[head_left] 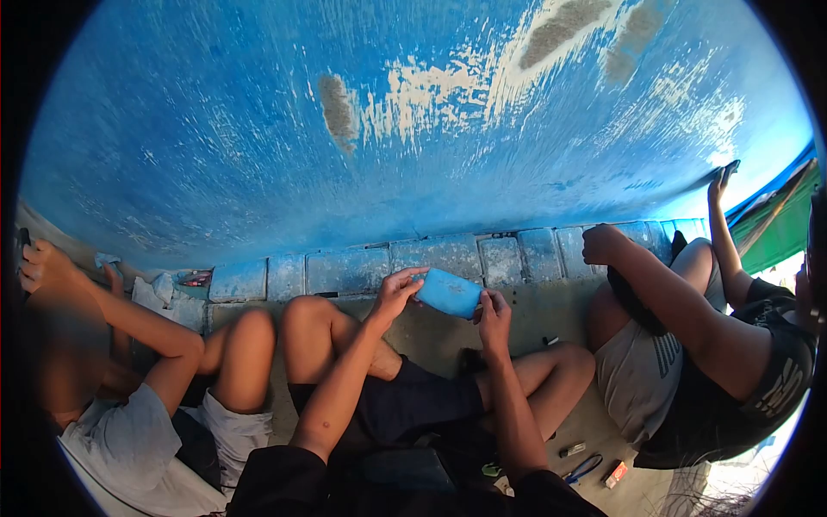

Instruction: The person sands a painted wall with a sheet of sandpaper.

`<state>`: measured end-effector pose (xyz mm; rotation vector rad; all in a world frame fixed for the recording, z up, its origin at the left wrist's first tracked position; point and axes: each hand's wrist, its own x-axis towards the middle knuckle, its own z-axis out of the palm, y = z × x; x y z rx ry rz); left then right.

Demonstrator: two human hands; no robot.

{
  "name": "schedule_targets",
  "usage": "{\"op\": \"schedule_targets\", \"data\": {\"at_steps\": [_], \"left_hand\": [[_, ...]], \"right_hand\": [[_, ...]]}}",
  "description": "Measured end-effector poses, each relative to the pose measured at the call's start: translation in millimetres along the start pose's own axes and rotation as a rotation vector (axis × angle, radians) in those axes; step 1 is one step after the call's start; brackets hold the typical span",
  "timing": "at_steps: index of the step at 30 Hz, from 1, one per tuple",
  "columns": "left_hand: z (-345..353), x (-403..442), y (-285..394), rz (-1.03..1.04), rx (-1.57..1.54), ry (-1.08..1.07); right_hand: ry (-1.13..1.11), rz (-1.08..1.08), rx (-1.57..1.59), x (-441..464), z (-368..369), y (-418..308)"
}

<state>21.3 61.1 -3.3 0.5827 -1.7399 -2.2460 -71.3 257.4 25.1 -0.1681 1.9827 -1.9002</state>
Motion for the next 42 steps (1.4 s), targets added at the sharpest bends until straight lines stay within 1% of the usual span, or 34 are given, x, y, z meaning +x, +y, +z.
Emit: {"op": "schedule_targets", "data": {"at_steps": [5,8,12,18,21,24,26,27,29,31,35,38,40,42], "left_hand": [[0,0,-2,0.015,0.004,-0.025],[0,-2,1,0.023,0.046,-0.042],[1,-1,-2,0.053,0.07,-0.027],[-1,2,-8,0.004,0.046,-0.026],[-2,1,-12,0.032,0.029,-0.048],[1,0,-7,0.068,0.023,-0.02],[-2,4,-13,0.046,0.039,-0.015],[-1,6,-10,0.073,0.044,-0.024],[1,3,-8,0.03,0.047,-0.005],[-2,4,-12,0.05,0.035,-0.026],[-3,1,-12,0.067,0.075,-0.019],[-4,2,-14,0.087,0.097,-0.02],[-3,0,-15,0.104,0.099,-0.026],[-2,1,-15,0.139,0.104,-0.021]], "right_hand": [[0.004,0.022,-0.009,0,0,2],[-0.002,-0.005,0.014,1,0,3],[0.006,0.005,-0.018,-1,0,3],[-0.005,-0.003,0.005,0,1,2],[-0.008,0.003,0.007,-3,0,1],[-0.018,0.005,0.002,-5,-1,-1],[-0.021,-0.03,0.0,1,1,-3],[-0.021,-0.034,0.003,0,1,2],[-0.019,-0.05,0.004,5,-1,6],[-0.03,-0.032,-0.092,4,-4,9],[-0.034,0.007,-0.104,4,-6,18],[-0.012,-0.046,-0.171,5,-7,18],[-0.008,0.018,-0.245,3,-7,13],[0.002,0.007,-0.232,4,-7,16]]}}
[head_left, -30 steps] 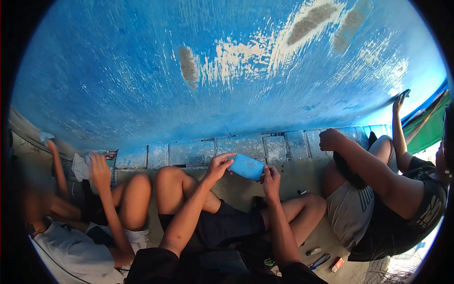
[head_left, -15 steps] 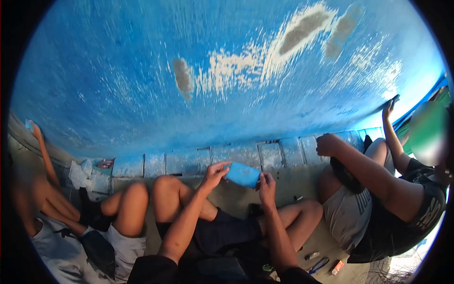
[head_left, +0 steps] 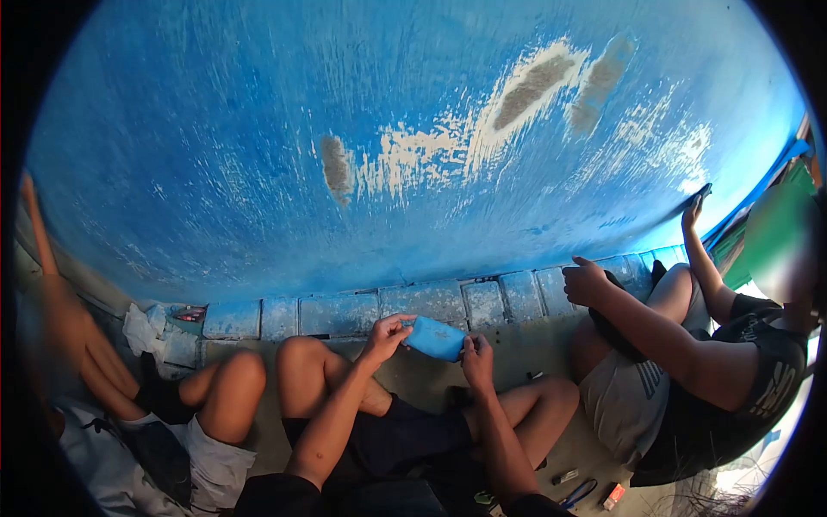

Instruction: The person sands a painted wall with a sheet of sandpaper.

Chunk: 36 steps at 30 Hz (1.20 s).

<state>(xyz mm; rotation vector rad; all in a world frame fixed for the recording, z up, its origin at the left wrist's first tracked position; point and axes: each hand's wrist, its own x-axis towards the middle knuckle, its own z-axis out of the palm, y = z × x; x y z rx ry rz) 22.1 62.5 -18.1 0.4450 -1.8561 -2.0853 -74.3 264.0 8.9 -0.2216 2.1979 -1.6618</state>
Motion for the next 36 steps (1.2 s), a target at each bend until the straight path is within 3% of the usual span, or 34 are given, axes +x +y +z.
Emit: {"op": "schedule_targets", "data": {"at_steps": [5,8,10,16,19,22,26,28,32,35,36], "left_hand": [[-2,1,-13,-0.015,0.05,0.02],[-2,1,-12,-0.038,0.03,0.037],[-1,-2,-7,-0.052,0.007,0.035],[1,-4,0,-0.097,0.002,-0.023],[4,-7,2,-0.22,-0.093,-0.05],[6,-10,1,-0.227,-0.077,-0.141],[4,-10,-3,-0.2,-0.072,-0.16],[3,-11,5,-0.302,-0.005,-0.193],[8,-13,12,-0.271,0.007,-0.194],[7,-13,7,-0.259,0.032,-0.171],[6,-8,-10,-0.225,0.108,-0.103]], "right_hand": [[0.01,-0.065,0.137,-1,3,1],[-0.011,0.078,0.213,2,-1,-2],[-0.197,0.428,0.56,1,-8,-5],[-0.331,0.565,0.675,-10,-6,-26],[-0.449,0.576,0.711,-9,-5,-21],[-0.439,0.657,0.657,-6,-3,-12],[-0.442,0.608,0.613,-17,-4,-26],[-0.537,0.509,0.727,-17,-5,-15],[-0.535,0.524,0.809,-8,-5,3],[-0.461,0.484,0.74,-8,-4,4],[-0.327,0.398,0.536,-6,-4,1]]}}
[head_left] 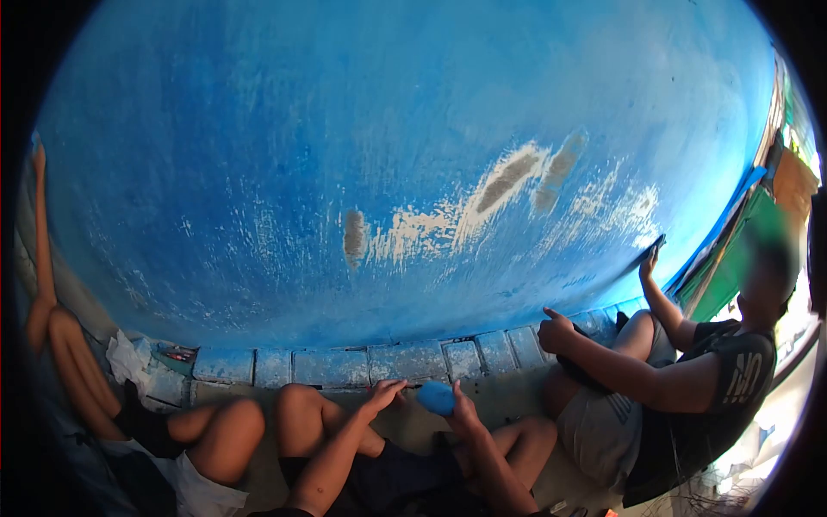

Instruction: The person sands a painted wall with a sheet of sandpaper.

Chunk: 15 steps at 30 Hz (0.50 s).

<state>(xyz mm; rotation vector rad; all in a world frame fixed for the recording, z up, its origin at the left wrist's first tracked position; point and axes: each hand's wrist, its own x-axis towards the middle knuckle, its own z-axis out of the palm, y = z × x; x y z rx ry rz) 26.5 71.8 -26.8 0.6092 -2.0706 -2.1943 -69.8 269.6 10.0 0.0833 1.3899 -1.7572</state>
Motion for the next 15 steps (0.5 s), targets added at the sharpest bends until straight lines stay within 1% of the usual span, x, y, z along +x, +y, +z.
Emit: {"op": "schedule_targets", "data": {"at_steps": [1,2,4,6,7,8,10,12,13,15], "left_hand": [[-1,10,-14,0.03,0.061,0.082],[-3,11,-14,0.042,0.034,0.091],[-5,12,-12,-0.15,-0.215,0.008],[-4,18,-13,-0.126,-0.233,0.012],[-8,21,-15,-0.109,-0.217,0.008],[-7,17,-9,-0.094,-0.219,0.012],[-5,16,-7,-0.085,-0.207,0.029],[-4,23,-17,-0.058,-0.196,0.028],[-5,22,-14,-0.058,-0.198,0.03],[-3,17,-8,-0.043,-0.141,0.054]], "right_hand": [[0.146,-0.098,-0.198,2,1,-6],[0.147,-0.103,-0.229,-10,17,-23],[0.429,-0.36,-0.381,-47,72,-70],[0.439,-0.516,-0.437,-22,76,-98],[0.388,-0.883,-0.365,-12,86,-116],[0.326,-1.244,-0.271,-18,118,-145],[0.558,-1.503,-0.445,-53,184,-198],[0.51,-1.797,-0.52,-36,217,-228],[0.506,-1.796,-0.521,-29,233,-240],[0.432,-1.84,-0.941,-18,255,-253]]}}
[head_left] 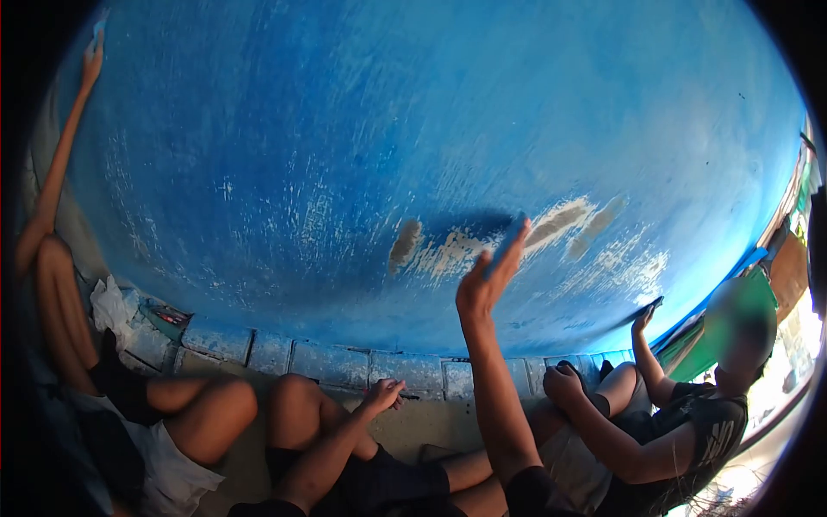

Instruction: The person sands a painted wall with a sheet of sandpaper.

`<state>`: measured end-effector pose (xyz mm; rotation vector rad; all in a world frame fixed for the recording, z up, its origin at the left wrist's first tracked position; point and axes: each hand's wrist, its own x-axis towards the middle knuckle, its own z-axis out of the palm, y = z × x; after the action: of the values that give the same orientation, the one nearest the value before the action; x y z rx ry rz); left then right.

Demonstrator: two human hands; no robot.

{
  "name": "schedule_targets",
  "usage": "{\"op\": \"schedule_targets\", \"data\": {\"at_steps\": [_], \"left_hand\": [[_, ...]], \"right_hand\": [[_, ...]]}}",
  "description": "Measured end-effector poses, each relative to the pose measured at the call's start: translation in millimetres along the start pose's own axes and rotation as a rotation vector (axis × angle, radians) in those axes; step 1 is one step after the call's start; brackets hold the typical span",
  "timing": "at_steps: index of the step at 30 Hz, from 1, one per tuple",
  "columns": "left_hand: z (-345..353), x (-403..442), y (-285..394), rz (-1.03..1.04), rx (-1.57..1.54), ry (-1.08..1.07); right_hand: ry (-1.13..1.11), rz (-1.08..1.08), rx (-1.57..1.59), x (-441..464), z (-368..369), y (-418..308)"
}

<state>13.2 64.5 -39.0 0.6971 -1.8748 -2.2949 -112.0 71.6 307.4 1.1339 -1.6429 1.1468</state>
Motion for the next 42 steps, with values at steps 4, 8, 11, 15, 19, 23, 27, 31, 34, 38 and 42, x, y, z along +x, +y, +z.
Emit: {"op": "schedule_targets", "data": {"at_steps": [4,8,11,15,19,23,27,31,34,38,42], "left_hand": [[2,1,3,0.039,0.011,0.001],[2,4,4,0.024,0.054,0.002],[4,5,1,-0.001,0.072,-0.033],[4,3,8,-0.028,0.139,-0.026],[5,-4,12,0.009,0.234,0.011],[6,1,8,0.022,0.222,0.02],[7,6,0,0.087,0.155,0.024],[9,17,-8,0.072,0.145,0.033],[9,16,-14,0.074,0.204,0.025],[8,15,-14,0.065,0.262,0.052],[9,12,-15,0.061,0.308,0.075]], "right_hand": [[-0.087,-0.032,-0.211,-13,41,15],[-0.095,-0.031,-0.285,-25,47,25],[-0.145,-0.1,-0.324,-49,46,40],[-0.348,-0.127,-0.333,-94,41,51],[-0.433,-0.073,-0.331,-100,38,48],[-0.411,-0.038,-0.305,-87,37,40],[-0.368,-0.035,-0.305,-65,35,31],[-0.332,-0.073,-0.3,-61,37,31],[-0.316,-0.078,-0.309,-64,37,32],[-0.297,-0.1,-0.287,-64,36,33],[-0.292,-0.103,-0.257,-63,34,34]]}}
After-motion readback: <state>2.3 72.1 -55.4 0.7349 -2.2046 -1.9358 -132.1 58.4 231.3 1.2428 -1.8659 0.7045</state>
